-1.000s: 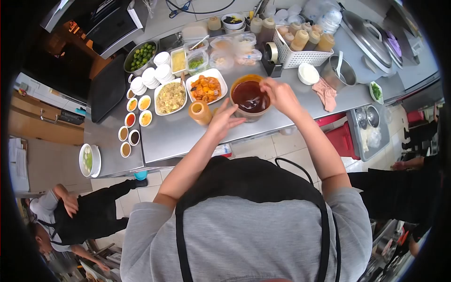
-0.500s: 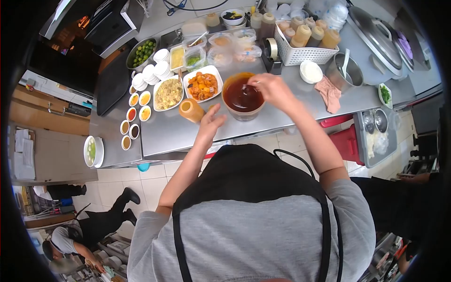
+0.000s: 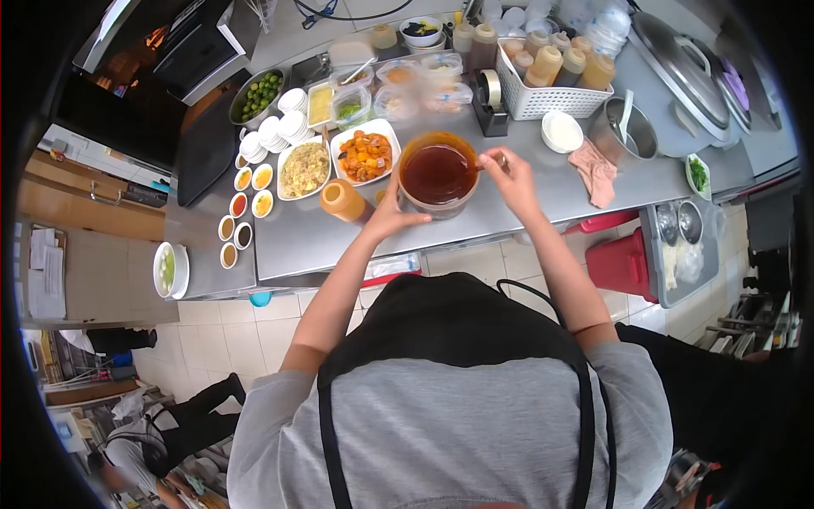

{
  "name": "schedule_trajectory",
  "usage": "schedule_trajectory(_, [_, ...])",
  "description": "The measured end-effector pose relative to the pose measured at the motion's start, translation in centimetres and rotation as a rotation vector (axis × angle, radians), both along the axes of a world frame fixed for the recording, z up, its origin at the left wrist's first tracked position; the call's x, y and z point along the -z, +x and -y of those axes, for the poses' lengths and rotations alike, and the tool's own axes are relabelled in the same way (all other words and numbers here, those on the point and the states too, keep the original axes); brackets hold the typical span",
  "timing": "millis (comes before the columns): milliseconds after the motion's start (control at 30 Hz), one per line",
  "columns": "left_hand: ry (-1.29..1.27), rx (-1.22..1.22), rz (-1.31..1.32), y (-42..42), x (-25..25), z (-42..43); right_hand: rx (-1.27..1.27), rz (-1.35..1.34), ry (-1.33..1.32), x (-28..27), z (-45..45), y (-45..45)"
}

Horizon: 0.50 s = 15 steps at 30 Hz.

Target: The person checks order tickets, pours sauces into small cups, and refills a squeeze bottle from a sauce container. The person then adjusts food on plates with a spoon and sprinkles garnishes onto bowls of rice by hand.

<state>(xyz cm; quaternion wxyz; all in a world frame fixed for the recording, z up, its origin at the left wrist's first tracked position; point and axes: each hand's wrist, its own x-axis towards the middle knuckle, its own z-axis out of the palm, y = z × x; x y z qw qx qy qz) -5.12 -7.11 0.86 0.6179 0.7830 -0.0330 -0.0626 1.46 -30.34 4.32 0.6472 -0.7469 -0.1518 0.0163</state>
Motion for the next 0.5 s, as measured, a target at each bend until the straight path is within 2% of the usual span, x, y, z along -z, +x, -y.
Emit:
schedule_trajectory(67, [-0.04, 0.06, 0.046, 1.1, 0.5, 0.1, 0.116, 0.206, -0.088, 1.4, -0.5, -0.9])
schedule_trajectory(100, [-0.045, 0.056, 0.043, 1.1, 0.9, 0.3, 0.111, 0.204, -0.092, 1.4, -0.8, -1.4])
schedule_trajectory(167, [-0.075, 0.006, 0.087, 0.7, 1.8, 0.8, 0.049, 0.607, -0.232, 1.1, -1.4, -2.2])
schedule_trajectory(200, [-0.079, -0.002, 0.084, 0.3, 2.0, 1.6, 0.033, 0.633, -0.313, 0.0, -1.5, -2.6])
schedule_trajectory(267, [-0.175, -0.191, 0.137, -1.1, 2.5, 3.9, -0.015, 0.652, -0.306, -1.3, -1.7, -2.5])
schedule_trajectory(300, [-0.181, -0.195, 0.131, -1.6, 2.8, 5.0, -0.053, 0.674, -0.3, -1.9, -1.8, -2.6])
schedule_trajectory(367, [-0.111, -0.392, 0.217, -2.2, 3.5, 6.8, -0.114, 0.691, -0.26, -3.2, -2.7, -3.0])
schedule_trajectory(433, [-0.112, -0.425, 0.242, -2.1, 4.0, 7.4, -0.185, 0.711, -0.213, -4.2, -2.5, -3.5])
schedule_trajectory(500, [-0.026, -0.465, 0.264, -2.0, 4.2, 7.4, -0.303, 0.653, -0.287, -4.6, -1.4, -3.9])
